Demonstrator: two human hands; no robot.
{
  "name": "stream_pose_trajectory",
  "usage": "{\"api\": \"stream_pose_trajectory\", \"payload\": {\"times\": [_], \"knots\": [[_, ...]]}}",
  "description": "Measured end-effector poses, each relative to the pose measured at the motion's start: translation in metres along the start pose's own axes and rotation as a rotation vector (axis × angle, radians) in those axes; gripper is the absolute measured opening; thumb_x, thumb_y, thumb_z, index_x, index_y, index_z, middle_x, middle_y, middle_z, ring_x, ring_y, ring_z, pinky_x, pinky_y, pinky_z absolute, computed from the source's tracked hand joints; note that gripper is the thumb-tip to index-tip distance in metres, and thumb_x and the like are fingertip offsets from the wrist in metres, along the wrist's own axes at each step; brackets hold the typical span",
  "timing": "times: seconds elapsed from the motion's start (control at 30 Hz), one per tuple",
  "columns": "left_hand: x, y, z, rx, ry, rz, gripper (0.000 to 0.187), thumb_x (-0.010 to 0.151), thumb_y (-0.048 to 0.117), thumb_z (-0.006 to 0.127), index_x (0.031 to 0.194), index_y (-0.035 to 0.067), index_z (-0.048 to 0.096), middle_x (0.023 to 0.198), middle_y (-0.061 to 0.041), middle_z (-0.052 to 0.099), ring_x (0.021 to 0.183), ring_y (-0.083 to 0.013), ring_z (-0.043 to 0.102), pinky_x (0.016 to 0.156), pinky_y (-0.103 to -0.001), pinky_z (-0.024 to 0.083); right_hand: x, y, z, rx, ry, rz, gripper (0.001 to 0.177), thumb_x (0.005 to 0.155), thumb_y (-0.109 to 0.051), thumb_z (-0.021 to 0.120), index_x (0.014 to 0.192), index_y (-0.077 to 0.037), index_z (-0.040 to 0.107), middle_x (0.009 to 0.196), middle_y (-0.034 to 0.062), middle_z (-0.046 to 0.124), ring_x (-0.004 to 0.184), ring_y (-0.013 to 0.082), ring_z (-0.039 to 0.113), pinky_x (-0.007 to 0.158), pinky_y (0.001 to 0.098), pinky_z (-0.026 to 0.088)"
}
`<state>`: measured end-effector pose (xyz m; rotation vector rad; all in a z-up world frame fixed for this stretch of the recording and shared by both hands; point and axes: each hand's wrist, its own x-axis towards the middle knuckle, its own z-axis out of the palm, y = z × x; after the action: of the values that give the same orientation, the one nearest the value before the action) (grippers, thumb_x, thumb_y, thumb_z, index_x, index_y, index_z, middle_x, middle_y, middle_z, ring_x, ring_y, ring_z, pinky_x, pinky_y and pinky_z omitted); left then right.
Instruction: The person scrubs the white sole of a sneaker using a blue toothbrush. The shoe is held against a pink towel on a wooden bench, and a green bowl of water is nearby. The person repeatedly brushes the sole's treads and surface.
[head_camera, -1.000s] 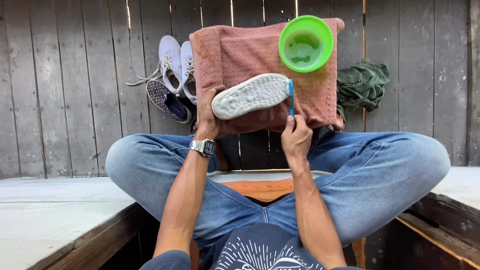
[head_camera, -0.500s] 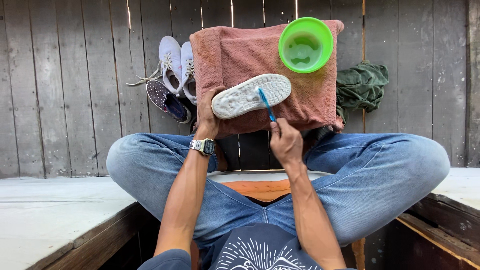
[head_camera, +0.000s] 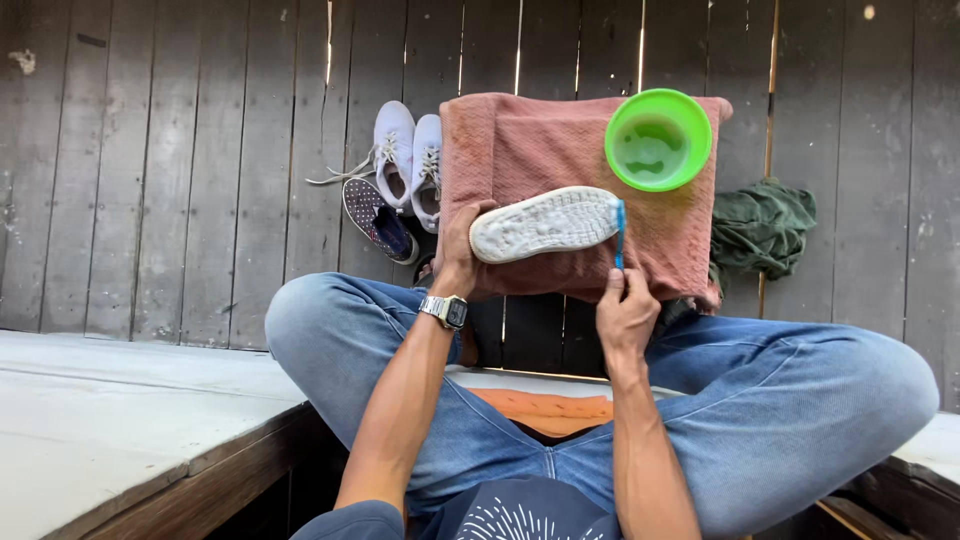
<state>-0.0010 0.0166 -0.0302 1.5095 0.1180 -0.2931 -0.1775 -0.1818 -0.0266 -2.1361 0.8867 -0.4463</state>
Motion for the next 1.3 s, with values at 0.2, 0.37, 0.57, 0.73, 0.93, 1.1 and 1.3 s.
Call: {"api": "stream_pose_trajectory", "payload": {"times": [0.2, 0.37, 0.57, 0.73, 0.93, 1.1, 1.3], "knots": [[0.009, -0.007, 0.001, -0.178, 0.083, -0.159, 0.036, 0.086, 0.031, 0.059, 0.105, 0.009, 0.080, 0.106, -0.013, 0.074, 0.098, -0.0220, 0.070, 0.089, -0.033, 0.056, -0.016, -0.031, 0.007, 0.012, -0.154, -0.103, 0.019, 0.103, -0.032, 0.062, 0.095, -0.017, 0.071, 0.078, 0.0169, 0.072, 0.082, 0.0415, 0.073, 0.070, 0.0527, 0.057], [-0.010, 0.022, 0.011, -0.096, 0.083, -0.149, 0.036, 0.087, 0.030, 0.057, 0.106, 0.010, 0.081, 0.109, -0.015, 0.074, 0.102, -0.0233, 0.069, 0.091, -0.034, 0.056, -0.010, -0.032, -0.005, 0.004, -0.045, -0.013, 0.019, 0.104, -0.027, 0.059, 0.098, -0.012, 0.069, 0.080, 0.0221, 0.071, 0.084, 0.0454, 0.071, 0.072, 0.0553, 0.055], [-0.006, 0.010, 0.008, -0.133, 0.088, -0.171, 0.038, 0.086, 0.032, 0.058, 0.106, 0.008, 0.080, 0.107, -0.016, 0.073, 0.100, -0.0247, 0.068, 0.089, -0.036, 0.056, -0.018, -0.032, -0.001, 0.002, -0.149, -0.142, 0.020, 0.103, -0.030, 0.062, 0.097, -0.013, 0.071, 0.079, 0.0204, 0.071, 0.082, 0.0448, 0.071, 0.068, 0.0552, 0.056], [-0.001, 0.005, 0.007, -0.137, 0.100, -0.151, 0.040, 0.087, 0.034, 0.057, 0.106, 0.007, 0.080, 0.105, -0.016, 0.073, 0.099, -0.0237, 0.067, 0.089, -0.036, 0.055, -0.011, -0.018, 0.002, 0.056, -0.040, -0.023, 0.019, 0.106, -0.025, 0.057, 0.098, -0.013, 0.068, 0.084, 0.0226, 0.069, 0.085, 0.0461, 0.070, 0.072, 0.0563, 0.052], [-0.001, 0.001, 0.004, -0.086, 0.066, -0.080, 0.036, 0.090, 0.029, 0.056, 0.106, 0.007, 0.080, 0.109, -0.018, 0.073, 0.104, -0.0264, 0.068, 0.093, -0.036, 0.055, -0.014, -0.028, 0.000, 0.015, -0.165, -0.191, 0.023, 0.106, -0.030, 0.060, 0.092, -0.014, 0.070, 0.075, 0.0198, 0.068, 0.078, 0.0443, 0.071, 0.066, 0.0524, 0.055], [-0.004, 0.004, 0.004, -0.104, 0.059, -0.066, 0.036, 0.091, 0.030, 0.056, 0.106, 0.008, 0.080, 0.109, -0.015, 0.073, 0.103, -0.0232, 0.068, 0.093, -0.035, 0.054, -0.018, -0.043, -0.002, 0.074, -0.078, -0.065, 0.021, 0.106, -0.025, 0.057, 0.097, -0.011, 0.069, 0.079, 0.0222, 0.070, 0.080, 0.0456, 0.070, 0.067, 0.0549, 0.052], [0.004, -0.006, -0.005, -0.051, 0.010, -0.027, 0.034, 0.092, 0.030, 0.058, 0.107, 0.008, 0.080, 0.110, -0.015, 0.073, 0.104, -0.0245, 0.068, 0.094, -0.036, 0.053, -0.001, -0.010, 0.001, -0.001, -0.028, -0.045, 0.018, 0.106, -0.030, 0.060, 0.099, -0.016, 0.070, 0.079, 0.0181, 0.069, 0.082, 0.0417, 0.071, 0.070, 0.0511, 0.054]]}}
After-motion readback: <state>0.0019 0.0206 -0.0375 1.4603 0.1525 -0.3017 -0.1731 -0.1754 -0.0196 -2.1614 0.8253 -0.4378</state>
